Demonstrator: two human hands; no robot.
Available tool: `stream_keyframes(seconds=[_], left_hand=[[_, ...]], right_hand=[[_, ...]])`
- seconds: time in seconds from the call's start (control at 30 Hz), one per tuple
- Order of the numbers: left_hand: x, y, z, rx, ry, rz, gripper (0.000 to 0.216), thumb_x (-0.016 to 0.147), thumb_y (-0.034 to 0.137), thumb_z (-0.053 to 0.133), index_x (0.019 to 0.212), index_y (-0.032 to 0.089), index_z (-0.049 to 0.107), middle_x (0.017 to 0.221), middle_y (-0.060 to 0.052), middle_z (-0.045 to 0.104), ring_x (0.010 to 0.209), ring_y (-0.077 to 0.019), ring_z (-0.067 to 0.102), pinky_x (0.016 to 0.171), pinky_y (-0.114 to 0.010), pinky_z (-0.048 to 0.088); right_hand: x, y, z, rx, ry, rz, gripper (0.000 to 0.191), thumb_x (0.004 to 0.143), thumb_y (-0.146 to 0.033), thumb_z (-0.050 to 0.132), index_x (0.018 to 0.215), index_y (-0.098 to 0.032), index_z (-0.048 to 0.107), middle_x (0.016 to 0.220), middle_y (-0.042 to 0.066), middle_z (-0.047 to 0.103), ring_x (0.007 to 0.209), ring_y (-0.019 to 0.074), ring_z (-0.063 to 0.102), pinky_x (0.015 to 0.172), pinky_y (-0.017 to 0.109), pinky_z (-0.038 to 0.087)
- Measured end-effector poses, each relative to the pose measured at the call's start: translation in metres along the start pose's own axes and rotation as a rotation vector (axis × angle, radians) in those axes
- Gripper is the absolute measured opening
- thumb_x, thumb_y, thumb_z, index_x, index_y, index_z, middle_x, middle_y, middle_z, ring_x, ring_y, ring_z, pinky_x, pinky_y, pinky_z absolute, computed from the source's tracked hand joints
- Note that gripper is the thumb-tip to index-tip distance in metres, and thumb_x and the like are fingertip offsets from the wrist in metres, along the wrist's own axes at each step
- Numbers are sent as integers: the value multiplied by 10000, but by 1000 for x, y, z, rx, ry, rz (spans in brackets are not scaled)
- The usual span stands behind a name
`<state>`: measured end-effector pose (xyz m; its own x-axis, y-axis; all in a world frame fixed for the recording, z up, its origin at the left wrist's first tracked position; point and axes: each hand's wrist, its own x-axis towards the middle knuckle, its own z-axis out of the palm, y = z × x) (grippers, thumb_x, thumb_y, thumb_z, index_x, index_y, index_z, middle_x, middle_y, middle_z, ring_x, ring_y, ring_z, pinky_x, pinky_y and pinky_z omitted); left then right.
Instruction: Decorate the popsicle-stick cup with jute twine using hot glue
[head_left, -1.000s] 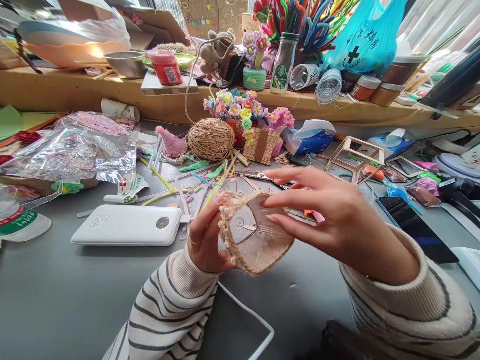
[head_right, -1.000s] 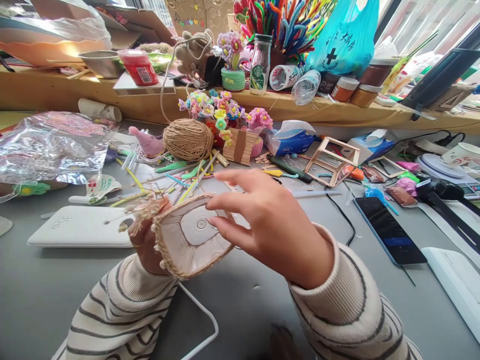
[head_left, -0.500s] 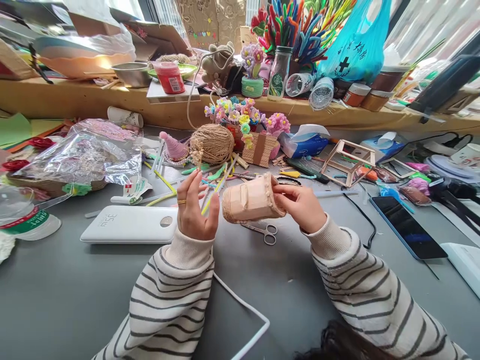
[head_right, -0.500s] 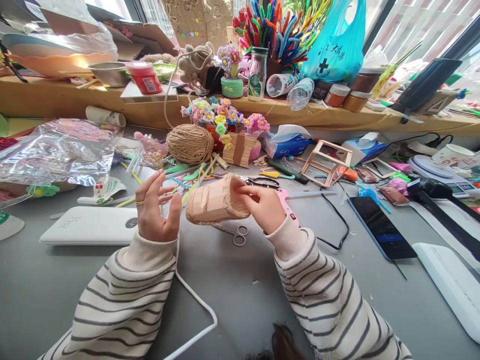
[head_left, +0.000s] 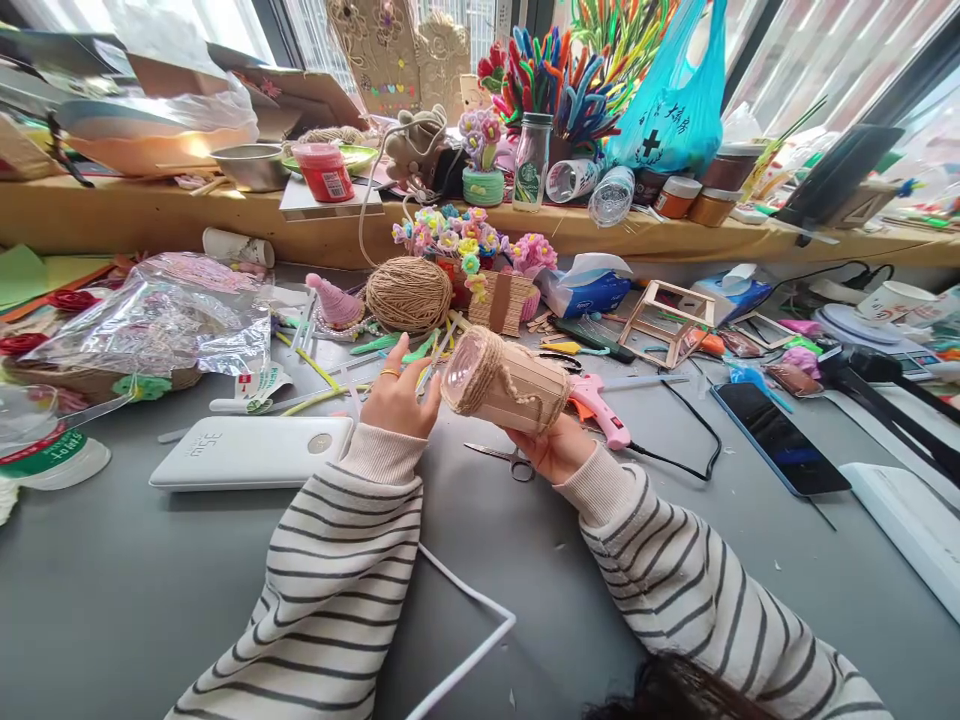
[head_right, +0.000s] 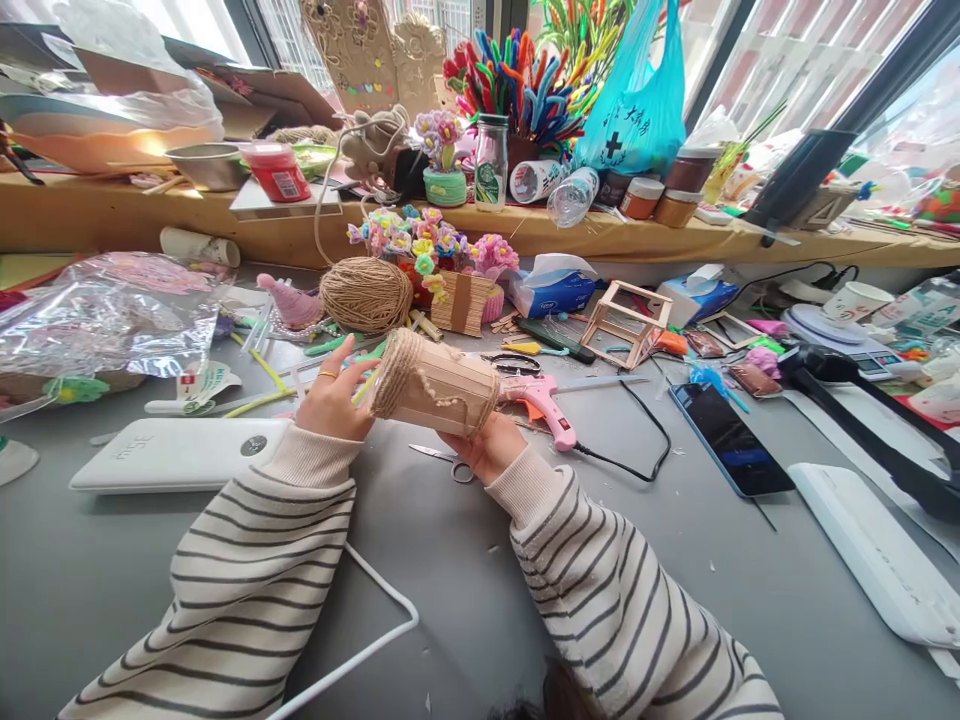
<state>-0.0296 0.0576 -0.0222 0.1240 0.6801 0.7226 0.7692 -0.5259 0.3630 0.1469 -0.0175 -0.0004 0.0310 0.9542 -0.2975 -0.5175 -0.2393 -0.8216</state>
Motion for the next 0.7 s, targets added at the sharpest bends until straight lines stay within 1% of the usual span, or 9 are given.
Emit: stream_keyframes(seconds=[0.1,0.17,0.27,0.33,0.4,0.5,0.57,0.67,0.7], left_hand=[[2,7,-7,-118,40,-15,277,778,297,504,993,168,623,1242,-129,521,802,-197,634,678,-334,529],[3,13,-13,-197,70,-68,289,793,304,492,1005,148,612,1219,-135,529,686,-141,615,590,-292,527],[2,21,-23,-320,94,-141,295,808,331,484,1007,151,609,1132,-109,571,637,-103,583,564,-253,509],[1,23,-27,-502,33,-196,360,839,400,417,1038,160,597,1094,-102,576,672,-114,588,600,-261,513],[-1,22,-29,-730,-104,-209,485,828,510,368,1131,177,546,1125,-115,559,796,-166,602,677,-301,521],[-3,21,-28,-960,-340,-107,719,713,626,466,1289,203,384,1218,-139,511,1004,-264,564,801,-380,500],[-3,24,-28,-967,-423,-47,804,672,560,577,1337,208,294,1223,-148,506,1050,-287,548,834,-394,488],[-1,29,-31,-898,-427,-37,813,668,392,650,1349,195,251,1179,-151,530,1029,-276,564,844,-386,486],[-1,31,-33,-889,-418,-33,807,665,356,655,1346,190,257,1170,-151,531,1018,-272,569,849,-387,482]], right_hand=[[1,3,-1,-8,-30,11,250,573,-316,670,814,-272,617,895,-10,668,871,186,626,804,350,537],[1,4,-1,-18,-53,12,264,593,-314,668,850,-275,616,906,-12,663,855,177,624,785,345,542],[-1,5,-1,-35,-92,23,288,630,-325,651,909,-264,614,940,0,652,850,171,622,782,346,542],[-1,6,-1,-47,-114,38,279,649,-326,638,918,-253,617,925,8,651,848,166,622,786,337,540],[-1,7,-1,-60,-111,46,264,656,-319,631,910,-252,621,885,7,654,835,159,625,786,324,539],[-2,6,-3,-147,-95,15,260,665,-326,616,913,-248,617,879,14,658,834,173,632,781,349,545],[-2,4,-4,-268,-113,-35,262,679,-330,594,921,-233,614,908,31,664,847,189,639,770,367,550],[-2,4,-6,-416,-163,-109,306,715,-323,562,1002,-224,596,943,44,670,827,197,651,705,352,567],[-2,5,-7,-484,-160,-181,324,743,-324,542,1050,-226,580,944,41,671,812,190,654,678,331,569]])
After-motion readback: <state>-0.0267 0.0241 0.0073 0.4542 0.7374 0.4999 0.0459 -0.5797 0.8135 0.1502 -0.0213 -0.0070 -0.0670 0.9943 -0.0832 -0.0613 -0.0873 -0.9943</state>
